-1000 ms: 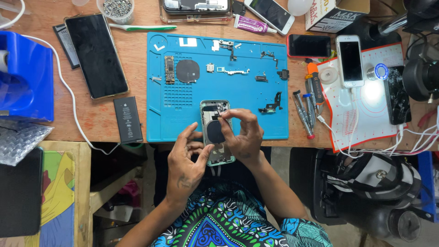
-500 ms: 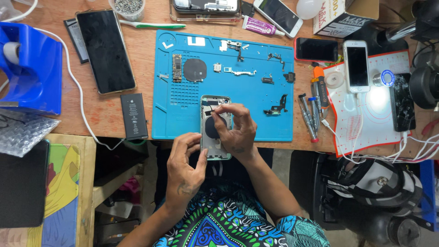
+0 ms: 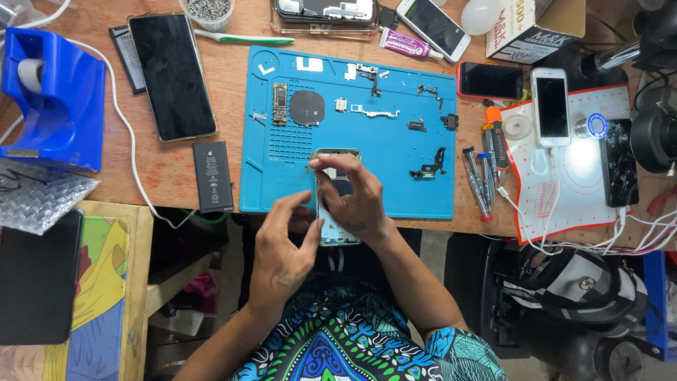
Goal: The person disassembles a smartphone on a blue anti-static mat, using a screwdriver to remove screws and a metal spudger to pry open the casing. They remove the battery and other internal components, placing them on the mat. The person then reassembles the phone, securing the casing with screws.
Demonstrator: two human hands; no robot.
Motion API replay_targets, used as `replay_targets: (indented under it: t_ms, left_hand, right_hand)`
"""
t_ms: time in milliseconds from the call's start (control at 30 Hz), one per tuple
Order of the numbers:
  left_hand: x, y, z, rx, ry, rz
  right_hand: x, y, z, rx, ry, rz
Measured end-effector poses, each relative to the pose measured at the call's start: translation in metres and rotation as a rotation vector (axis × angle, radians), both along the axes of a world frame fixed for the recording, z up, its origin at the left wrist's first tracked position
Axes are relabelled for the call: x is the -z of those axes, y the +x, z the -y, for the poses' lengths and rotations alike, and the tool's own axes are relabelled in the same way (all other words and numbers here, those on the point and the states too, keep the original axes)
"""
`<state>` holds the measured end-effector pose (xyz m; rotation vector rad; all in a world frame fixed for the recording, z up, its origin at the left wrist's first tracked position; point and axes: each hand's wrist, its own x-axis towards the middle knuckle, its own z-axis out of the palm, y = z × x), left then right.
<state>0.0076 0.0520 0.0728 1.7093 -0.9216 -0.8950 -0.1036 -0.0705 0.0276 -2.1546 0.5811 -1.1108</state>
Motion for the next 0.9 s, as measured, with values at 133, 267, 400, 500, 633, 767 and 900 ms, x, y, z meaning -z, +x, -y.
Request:
replay_targets:
  t_ms: [133, 267, 400, 500, 633, 767, 900]
  left_hand:
    - [0.008, 0.012, 0.019, -0.126, -0.218, 0.127]
    - [0.019, 0.022, 0.039, -0.110, -0.251, 0.151]
    - [0.026, 0.023, 0.047, -0.123, -0.181, 0.152]
    - [0.029, 0.023, 0.048, -0.154, -0.201, 0.192]
    - [0.031, 0.022, 0.049, -0.186, -0.180, 0.175]
    - [0.035, 0.021, 0.052, -0.143, -0.258, 0.401]
    - [0.039, 0.020, 0.056, -0.096, -0.246, 0.432]
  right_hand:
    - [0.000, -0.002, 0.000, -0.001, 0.063, -0.069]
    - [0.001, -0.003, 0.002, -0.050, 0.135, -0.116]
    - [-0.001, -0.009, 0.004, -0.022, 0.176, -0.085]
    - [-0.004, -0.020, 0.007, 0.045, 0.178, -0.033]
    - [-0.008, -0.038, 0.008, 0.123, 0.159, -0.005]
    - [-0.006, -0.055, 0.002, 0.170, 0.190, 0.024]
    - [0.002, -0.066, -0.001, 0.226, 0.221, 0.018]
